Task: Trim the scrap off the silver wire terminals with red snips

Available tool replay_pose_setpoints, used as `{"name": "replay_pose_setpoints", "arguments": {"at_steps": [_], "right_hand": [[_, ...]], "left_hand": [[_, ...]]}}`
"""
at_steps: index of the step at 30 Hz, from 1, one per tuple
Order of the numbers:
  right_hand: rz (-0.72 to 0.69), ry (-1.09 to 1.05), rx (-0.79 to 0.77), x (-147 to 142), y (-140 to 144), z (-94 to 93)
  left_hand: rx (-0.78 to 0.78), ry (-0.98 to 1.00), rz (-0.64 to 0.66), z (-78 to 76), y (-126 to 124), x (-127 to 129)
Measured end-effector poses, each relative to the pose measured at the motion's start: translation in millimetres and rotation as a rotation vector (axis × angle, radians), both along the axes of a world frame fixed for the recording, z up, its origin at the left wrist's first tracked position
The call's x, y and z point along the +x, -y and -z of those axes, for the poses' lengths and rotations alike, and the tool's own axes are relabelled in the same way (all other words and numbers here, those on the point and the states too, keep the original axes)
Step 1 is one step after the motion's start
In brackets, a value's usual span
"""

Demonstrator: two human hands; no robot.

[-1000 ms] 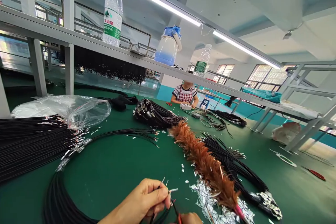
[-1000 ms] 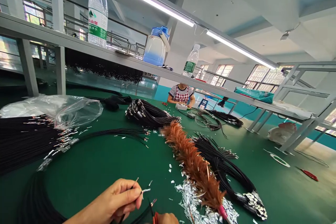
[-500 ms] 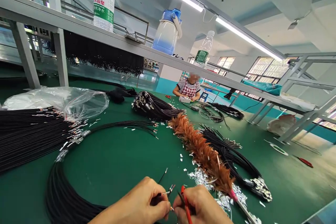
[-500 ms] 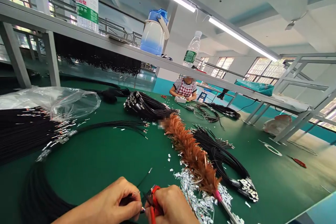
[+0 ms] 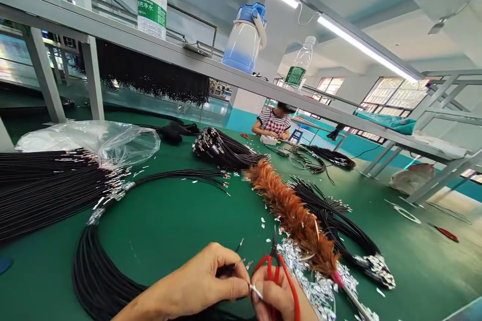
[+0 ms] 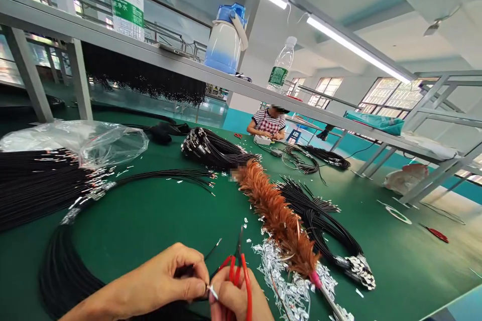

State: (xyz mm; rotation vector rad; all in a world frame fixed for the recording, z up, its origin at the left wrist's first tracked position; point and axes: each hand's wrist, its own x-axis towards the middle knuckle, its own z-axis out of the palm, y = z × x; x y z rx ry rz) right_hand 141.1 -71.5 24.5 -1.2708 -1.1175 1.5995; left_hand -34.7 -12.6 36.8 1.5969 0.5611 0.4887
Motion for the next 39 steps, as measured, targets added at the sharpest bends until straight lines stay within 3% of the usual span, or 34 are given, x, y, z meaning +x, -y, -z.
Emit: {"name": "replay_pose_setpoints", "arguments": {"at_steps": [4, 9, 12, 16, 21, 25, 27, 33, 39], "right_hand": [[0.207, -0.335, -0.099, -11.0, -5.5, 27.7], [0.279, -0.423, -0.157, -11.4, -6.2, 30.6], [0.458, -0.409, -0.042, 2.4, -6.4, 27.8], [0.679, -0.103, 0.063, 12.6, -11.3, 27.4], [0.536, -0.021, 0.117, -12.4, -20.9, 28.5], [0.33, -0.064, 0.102, -29.1, -28.7, 29.3], [0.302, -0.051, 0.113, -31.4, -30.7, 31.0], [0.462, 0.091, 0.151, -37.7, -28.9, 37.4], [0.46, 0.281, 0.256, -45.2, -27.6, 49.8]], "left_hand": [[0.316, -0.05, -0.28, 9.6, 2.4, 12.4], [0.497, -0.081, -0.403, 23.2, 1.6, 16.4], [0.355, -0.083, -0.532, 25.2, -7.3, 13.4], [-0.035, 0.1, -0.436, 23.6, -16.1, 13.1], [-0.326, 0.209, -0.275, 24.5, -12.9, 15.8], [-0.373, 0.23, -0.207, 28.9, -11.7, 15.7], [-0.346, 0.2, -0.214, 30.0, -13.2, 14.8], [-0.043, -0.006, -0.326, 13.4, -17.5, 1.9], [0.014, -0.041, -0.37, 3.8, -16.9, -2.0]]}}
